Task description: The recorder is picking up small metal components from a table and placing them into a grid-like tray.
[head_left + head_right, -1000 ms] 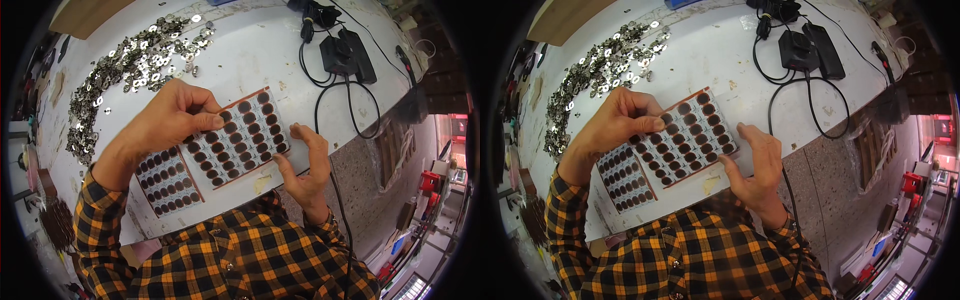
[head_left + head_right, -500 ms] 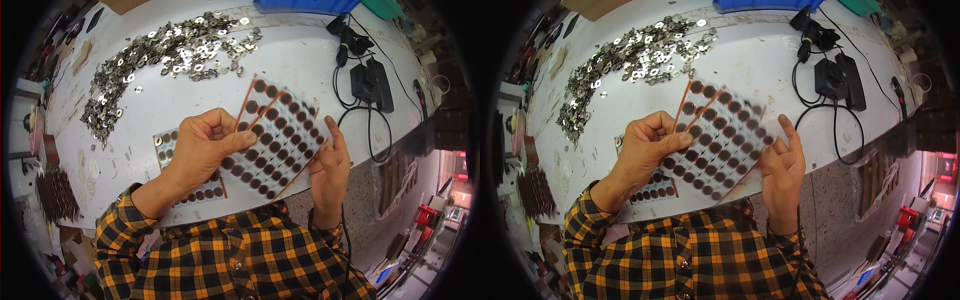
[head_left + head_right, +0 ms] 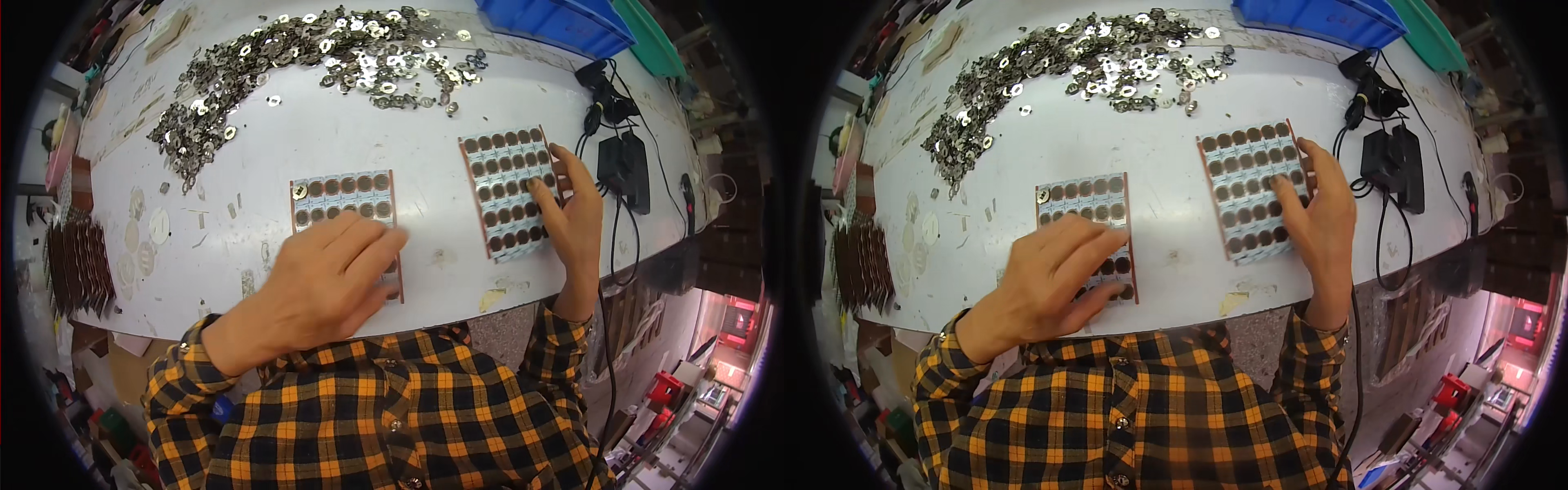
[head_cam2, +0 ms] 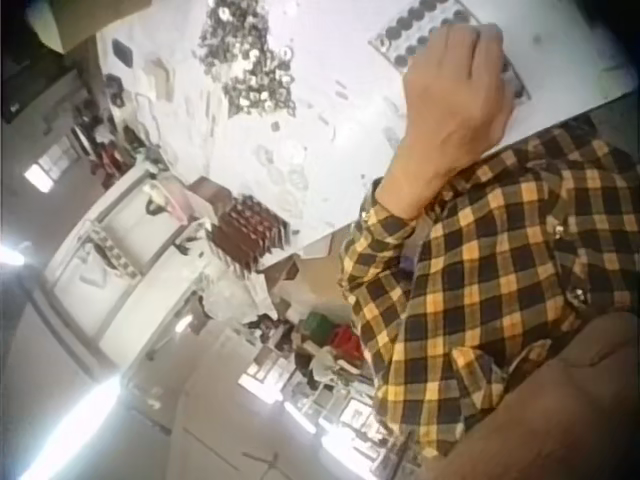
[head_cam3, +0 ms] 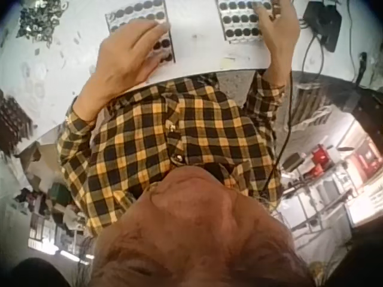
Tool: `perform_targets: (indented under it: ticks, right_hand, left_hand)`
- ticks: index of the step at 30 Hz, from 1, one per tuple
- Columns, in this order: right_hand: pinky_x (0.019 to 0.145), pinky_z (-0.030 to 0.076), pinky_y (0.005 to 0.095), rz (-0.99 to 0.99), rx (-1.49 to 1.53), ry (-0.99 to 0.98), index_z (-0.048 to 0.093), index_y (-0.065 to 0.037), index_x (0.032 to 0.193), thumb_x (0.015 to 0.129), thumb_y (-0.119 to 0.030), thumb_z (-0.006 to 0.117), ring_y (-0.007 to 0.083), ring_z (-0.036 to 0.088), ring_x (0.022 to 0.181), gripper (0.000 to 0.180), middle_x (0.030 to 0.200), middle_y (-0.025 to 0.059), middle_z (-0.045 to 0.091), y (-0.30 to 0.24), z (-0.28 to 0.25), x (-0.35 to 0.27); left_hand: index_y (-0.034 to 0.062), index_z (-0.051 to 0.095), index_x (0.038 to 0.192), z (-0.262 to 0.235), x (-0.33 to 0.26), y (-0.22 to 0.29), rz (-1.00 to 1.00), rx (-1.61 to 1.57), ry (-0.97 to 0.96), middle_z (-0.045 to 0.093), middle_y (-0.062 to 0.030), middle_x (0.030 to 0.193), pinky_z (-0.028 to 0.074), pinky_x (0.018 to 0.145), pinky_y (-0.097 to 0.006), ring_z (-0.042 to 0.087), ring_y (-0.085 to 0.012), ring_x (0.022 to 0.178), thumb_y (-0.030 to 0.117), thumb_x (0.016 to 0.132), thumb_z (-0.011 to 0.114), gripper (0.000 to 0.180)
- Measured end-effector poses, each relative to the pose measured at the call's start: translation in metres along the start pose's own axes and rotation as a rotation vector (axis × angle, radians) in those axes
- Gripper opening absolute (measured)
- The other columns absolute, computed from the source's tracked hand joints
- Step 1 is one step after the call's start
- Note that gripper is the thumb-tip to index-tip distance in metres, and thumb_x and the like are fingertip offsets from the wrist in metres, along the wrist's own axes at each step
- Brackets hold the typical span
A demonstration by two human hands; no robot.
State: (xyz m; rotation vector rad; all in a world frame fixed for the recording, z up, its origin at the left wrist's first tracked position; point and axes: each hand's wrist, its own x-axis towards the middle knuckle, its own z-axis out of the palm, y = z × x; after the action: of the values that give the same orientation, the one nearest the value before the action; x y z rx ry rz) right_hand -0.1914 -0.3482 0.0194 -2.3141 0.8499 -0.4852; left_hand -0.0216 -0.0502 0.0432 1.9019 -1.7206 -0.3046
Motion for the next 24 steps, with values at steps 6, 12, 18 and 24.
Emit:
perform_targets:
  ticks: [6,12,18,24]
  right_hand:
    - [0.077,0.055,0.0352,-0.469,-0.331,0.210,0.068,0.003,0.120,0.096,-0.003,0.067,0.0276,0.071,0.090,0.025,0.107,0.0149,0.072,-0.037,0.025,0.018]
    - [0.075,0.055,0.0370,-0.410,-0.195,0.109,0.071,0.002,0.115,0.098,-0.005,0.067,0.0240,0.071,0.080,0.019,0.104,0.0153,0.075,-0.054,0.087,0.057]
    - [0.080,0.057,0.0294,-0.219,-0.078,-0.074,0.076,0.002,0.108,0.091,-0.006,0.074,0.0179,0.075,0.086,0.019,0.093,0.0112,0.078,-0.067,0.097,0.070]
    - [0.082,0.058,0.0294,-0.284,-0.142,-0.200,0.074,0.004,0.111,0.089,0.000,0.072,0.0179,0.075,0.087,0.023,0.098,0.0127,0.078,-0.095,0.090,0.036]
  left_hand:
    - [0.0087,0.057,0.150,-0.003,-0.051,-0.024,0.002,0.142,-0.191,0.049,-0.0179,0.158,0.026,0.125,-0.062,0.040,-0.0385,0.152,0.041,0.084,0.082,0.077]
    - [0.0043,0.057,0.149,0.020,-0.040,-0.012,-0.030,0.242,-0.045,0.051,-0.0217,0.155,0.035,0.117,-0.057,0.045,-0.0404,0.146,0.048,0.086,0.080,0.080]
    - [-0.0041,0.057,0.146,0.032,-0.033,-0.005,-0.083,0.295,-0.002,0.051,-0.0265,0.151,0.036,0.114,-0.057,0.044,-0.0422,0.143,0.055,0.085,0.079,0.088]
    - [-0.0070,0.057,0.145,0.016,-0.052,-0.015,-0.018,0.239,-0.071,0.048,-0.0324,0.154,0.033,0.120,-0.060,0.041,-0.0443,0.149,0.052,0.087,0.077,0.085]
